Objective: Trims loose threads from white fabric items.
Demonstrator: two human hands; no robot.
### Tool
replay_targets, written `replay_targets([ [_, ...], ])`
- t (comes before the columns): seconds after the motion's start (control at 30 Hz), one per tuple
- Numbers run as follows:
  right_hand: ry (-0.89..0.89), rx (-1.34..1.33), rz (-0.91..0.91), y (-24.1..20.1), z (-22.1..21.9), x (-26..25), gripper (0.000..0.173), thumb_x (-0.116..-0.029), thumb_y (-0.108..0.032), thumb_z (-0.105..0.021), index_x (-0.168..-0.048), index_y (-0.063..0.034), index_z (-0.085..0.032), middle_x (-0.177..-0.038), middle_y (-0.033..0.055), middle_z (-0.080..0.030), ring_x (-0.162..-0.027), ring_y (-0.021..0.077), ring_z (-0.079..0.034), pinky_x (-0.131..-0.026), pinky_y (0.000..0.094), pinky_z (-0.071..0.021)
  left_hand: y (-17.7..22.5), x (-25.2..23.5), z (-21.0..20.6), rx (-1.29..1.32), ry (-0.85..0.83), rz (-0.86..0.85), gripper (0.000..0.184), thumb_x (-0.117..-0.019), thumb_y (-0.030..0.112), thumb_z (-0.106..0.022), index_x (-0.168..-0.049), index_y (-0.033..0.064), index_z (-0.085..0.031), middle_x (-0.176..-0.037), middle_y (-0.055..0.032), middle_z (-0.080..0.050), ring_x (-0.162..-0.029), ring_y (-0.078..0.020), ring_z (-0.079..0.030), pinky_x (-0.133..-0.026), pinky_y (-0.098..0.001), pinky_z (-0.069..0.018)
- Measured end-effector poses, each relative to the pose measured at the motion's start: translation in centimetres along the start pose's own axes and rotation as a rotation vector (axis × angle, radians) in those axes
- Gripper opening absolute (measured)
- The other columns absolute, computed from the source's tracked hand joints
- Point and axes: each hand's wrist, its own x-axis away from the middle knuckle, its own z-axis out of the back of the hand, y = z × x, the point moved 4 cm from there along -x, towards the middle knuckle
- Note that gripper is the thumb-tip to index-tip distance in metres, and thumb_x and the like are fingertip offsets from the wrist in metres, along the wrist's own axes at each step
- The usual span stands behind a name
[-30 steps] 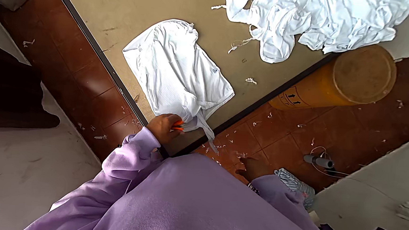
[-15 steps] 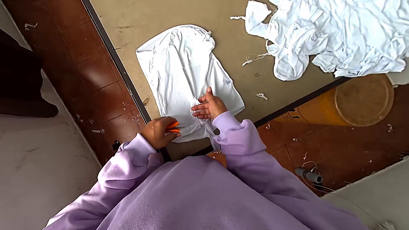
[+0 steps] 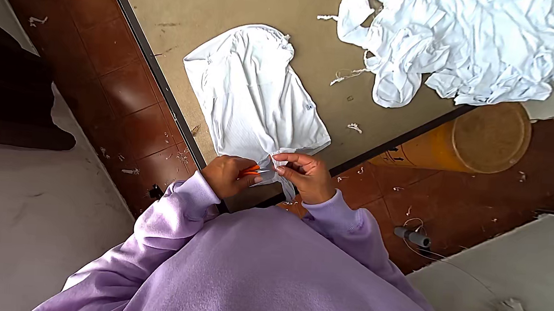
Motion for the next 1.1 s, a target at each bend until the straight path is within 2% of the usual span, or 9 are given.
replay_targets([
  [0.1,-0.042,0.048,-0.002,-0.4,-0.1,0.6,0.027,-0.0851,0.007,-0.068,-0.111,0.002,-0.072,-0.084,-0.0013,-0.072,-0.065,-0.0039,-0.06,-0.064,0.0141,-0.0528,0.3,-0.5,-0.4,-0.043,-0.021,-0.013,0.034,-0.1009,0.028,-0.061,-0.104,-0.0034,-0.074,-0.086,-0.0178,-0.073,-0.078,-0.0315,-0.072,-0.073,-0.0535,-0.0566],
  [0.33,-0.076,0.026,0.005,-0.3,-0.2,1.3,0.031,-0.083,0.008,-0.069,-0.113,0.0021,-0.072,-0.083,-0.0003,-0.073,-0.064,-0.0032,-0.062,-0.063,0.0143,-0.0538,1.2,-1.6,-1.4,-0.091,0.0,-0.109,0.032,-0.1003,0.027,-0.062,-0.092,-0.0013,-0.073,-0.076,-0.0145,-0.069,-0.068,-0.0283,-0.069,-0.062,-0.0503,-0.0551],
  [0.6,-0.07,0.012,0.006,-0.4,0.2,1.8,0.035,-0.0826,0.009,-0.07,-0.117,0.0036,-0.071,-0.079,0.0005,-0.072,-0.06,-0.0028,-0.06,-0.06,0.0143,-0.0524,1.1,-1.5,-1.5,-0.086,-0.072,-0.101,0.035,-0.1018,0.028,-0.058,-0.101,-0.0032,-0.074,-0.083,-0.0162,-0.072,-0.074,-0.0294,-0.071,-0.069,-0.0512,-0.0569],
  [0.7,-0.073,0.026,0.007,-0.7,-0.1,1.9,0.037,-0.0829,0.009,-0.07,-0.119,0.0045,-0.07,-0.087,0.0036,-0.074,-0.065,-0.0017,-0.063,-0.064,0.0151,-0.0547,1.6,-2.2,-1.9,-0.1,-0.032,-0.15,0.035,-0.1005,0.028,-0.061,-0.086,-0.0028,-0.07,-0.071,-0.014,-0.066,-0.064,-0.0275,-0.066,-0.06,-0.0484,-0.0538],
  [0.77,-0.072,0.026,0.008,-0.7,0.0,1.9,0.04,-0.0828,0.01,-0.07,-0.122,0.0044,-0.069,-0.095,0.0065,-0.075,-0.068,-0.0005,-0.065,-0.067,0.0162,-0.0567,1.8,-2.5,-2.2,-0.101,0.002,-0.171,0.034,-0.0992,0.026,-0.064,-0.082,-0.002,-0.068,-0.068,-0.0129,-0.064,-0.061,-0.0265,-0.064,-0.056,-0.0467,-0.0519],
  [0.87,-0.127,0.11,-0.006,-0.6,1.3,3.0,0.041,-0.0837,0.004,-0.07,-0.125,0.0024,-0.068,-0.087,0.0044,-0.074,-0.065,0.0009,-0.064,-0.064,0.0186,-0.0561,1.6,-2.2,-2.3,-0.069,-0.042,-0.147,0.032,-0.0995,0.027,-0.064,-0.094,-0.0025,-0.073,-0.079,-0.0152,-0.071,-0.07,-0.0281,-0.07,-0.065,-0.0497,-0.0567],
  [0.97,-0.303,0.284,-0.18,1.7,5.2,6.2,0.034,-0.0854,0.001,-0.069,-0.119,0.0023,-0.071,-0.081,0.0067,-0.072,-0.065,0.0074,-0.062,-0.064,0.0275,-0.054,0.5,-1.4,-1.7,-0.074,-0.145,-0.035,0.037,-0.0982,0.03,-0.066,-0.108,-0.0051,-0.072,-0.095,-0.0198,-0.073,-0.085,-0.0329,-0.072,-0.079,-0.055,-0.0576],
  [1.03,-0.407,0.354,-0.445,5.1,8.1,8.9,0.033,-0.0865,0.007,-0.07,-0.119,0.0027,-0.072,-0.081,0.0082,-0.072,-0.065,0.0101,-0.061,-0.066,0.03,-0.0533,-0.9,-0.7,-1.1,-0.119,-0.12,0.049,0.038,-0.0933,0.028,-0.073,-0.111,-0.0054,-0.07,-0.1,-0.0216,-0.073,-0.092,-0.0357,-0.072,-0.083,-0.057,-0.0572],
  [1.1,-0.425,0.356,-0.7,8.6,10.2,11.5,0.032,-0.0885,0.009,-0.069,-0.12,0.0015,-0.071,-0.084,0.0062,-0.072,-0.066,0.007,-0.059,-0.068,0.0266,-0.0517,-2.0,-0.5,-0.2,-0.203,-0.066,0.162,0.039,-0.0907,0.024,-0.077,-0.116,-0.0052,-0.068,-0.105,-0.0237,-0.072,-0.096,-0.04,-0.072,-0.084,-0.0604,-0.0565],
])
